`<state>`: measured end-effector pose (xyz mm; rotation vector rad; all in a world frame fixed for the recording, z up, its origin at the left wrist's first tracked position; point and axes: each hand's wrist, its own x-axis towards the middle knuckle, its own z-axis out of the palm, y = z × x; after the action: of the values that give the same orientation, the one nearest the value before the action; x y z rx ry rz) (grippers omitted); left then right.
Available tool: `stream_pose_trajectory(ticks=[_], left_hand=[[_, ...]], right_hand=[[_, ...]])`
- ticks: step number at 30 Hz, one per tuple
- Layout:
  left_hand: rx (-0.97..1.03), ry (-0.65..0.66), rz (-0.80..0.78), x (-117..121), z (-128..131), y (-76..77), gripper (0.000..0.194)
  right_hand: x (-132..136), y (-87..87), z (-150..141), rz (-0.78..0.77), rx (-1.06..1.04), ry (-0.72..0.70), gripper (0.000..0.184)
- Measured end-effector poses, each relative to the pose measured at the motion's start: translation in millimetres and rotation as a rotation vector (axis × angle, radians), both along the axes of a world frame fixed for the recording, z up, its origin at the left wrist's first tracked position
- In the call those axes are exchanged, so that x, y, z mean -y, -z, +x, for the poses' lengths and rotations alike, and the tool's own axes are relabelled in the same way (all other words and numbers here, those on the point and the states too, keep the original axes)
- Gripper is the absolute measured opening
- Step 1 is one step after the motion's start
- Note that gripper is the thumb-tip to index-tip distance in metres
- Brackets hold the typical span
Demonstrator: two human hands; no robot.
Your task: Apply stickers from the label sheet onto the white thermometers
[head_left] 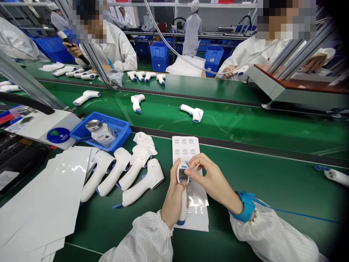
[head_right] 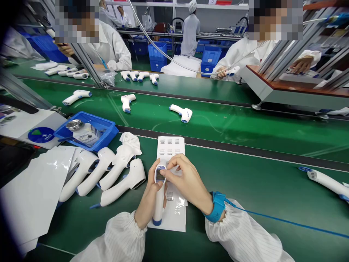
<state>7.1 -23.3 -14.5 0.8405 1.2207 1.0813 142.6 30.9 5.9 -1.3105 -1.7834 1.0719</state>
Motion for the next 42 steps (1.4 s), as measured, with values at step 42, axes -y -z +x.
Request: stream_pose_trajectory(ticks=[42], left_hand=[[0.059,0.047,-0.104,-14.5,-3.9,-7.3,0.039]], right_hand=[[-16.5,4.9,-13.2,-0.096,-0.214,-0.030,0.022]])
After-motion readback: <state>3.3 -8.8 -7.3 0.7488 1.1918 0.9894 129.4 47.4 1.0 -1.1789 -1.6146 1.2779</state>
